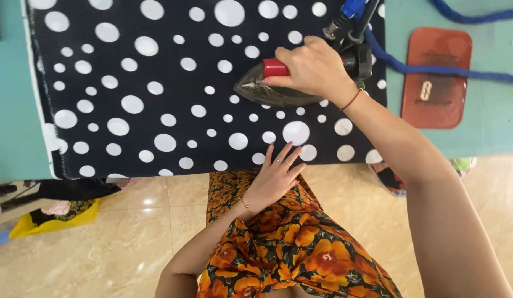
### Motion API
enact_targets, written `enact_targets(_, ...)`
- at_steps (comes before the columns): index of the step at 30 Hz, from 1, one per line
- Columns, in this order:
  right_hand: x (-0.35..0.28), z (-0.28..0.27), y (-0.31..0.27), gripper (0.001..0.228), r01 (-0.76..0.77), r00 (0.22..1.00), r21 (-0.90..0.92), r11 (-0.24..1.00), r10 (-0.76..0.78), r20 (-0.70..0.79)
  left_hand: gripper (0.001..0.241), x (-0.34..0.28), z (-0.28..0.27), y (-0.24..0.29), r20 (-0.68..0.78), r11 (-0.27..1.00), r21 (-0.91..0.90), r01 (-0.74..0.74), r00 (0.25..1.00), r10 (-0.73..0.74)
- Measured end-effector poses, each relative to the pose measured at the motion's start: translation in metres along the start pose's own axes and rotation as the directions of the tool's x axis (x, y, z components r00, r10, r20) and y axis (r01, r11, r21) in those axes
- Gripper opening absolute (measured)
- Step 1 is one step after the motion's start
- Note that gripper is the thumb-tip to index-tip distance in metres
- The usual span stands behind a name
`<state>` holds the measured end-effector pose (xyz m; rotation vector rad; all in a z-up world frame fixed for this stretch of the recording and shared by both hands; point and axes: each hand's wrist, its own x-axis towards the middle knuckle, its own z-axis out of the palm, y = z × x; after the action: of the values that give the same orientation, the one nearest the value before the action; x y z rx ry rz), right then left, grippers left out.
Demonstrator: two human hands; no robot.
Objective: The recorder is ironing a piece of black fabric with white polka dots on a work table in a bridal atelier.
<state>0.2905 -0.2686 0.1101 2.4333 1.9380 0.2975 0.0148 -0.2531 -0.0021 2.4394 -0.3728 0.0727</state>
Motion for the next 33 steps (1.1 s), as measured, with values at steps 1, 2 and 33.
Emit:
enact_targets(1,-0.009,-0.004,-0.002,0.069,-0.002,1.0,-0.004,1.0,0.002,0.013,0.049,0.0,-0.001,0.003,0.039,1.0,0.028,-0.012,0.999,0.01)
enact_targets(2,-0.02,-0.009,-0.006,0.069,-0.019,1.0,-0.009,1.0,0.019,0.016,0.049,-0.002,0.0,0.005,0.048,0.999,0.025,-0.027,0.999,0.026)
enact_targets(33,-0.171,-0.007,-0.017,0.057,-0.583,0.812,-0.102,0.806,0.574,-0.1,0.039,-0.093,-0.039,-0.018,-0.135,0.992,0.083,0.09,0.988,-0.078)
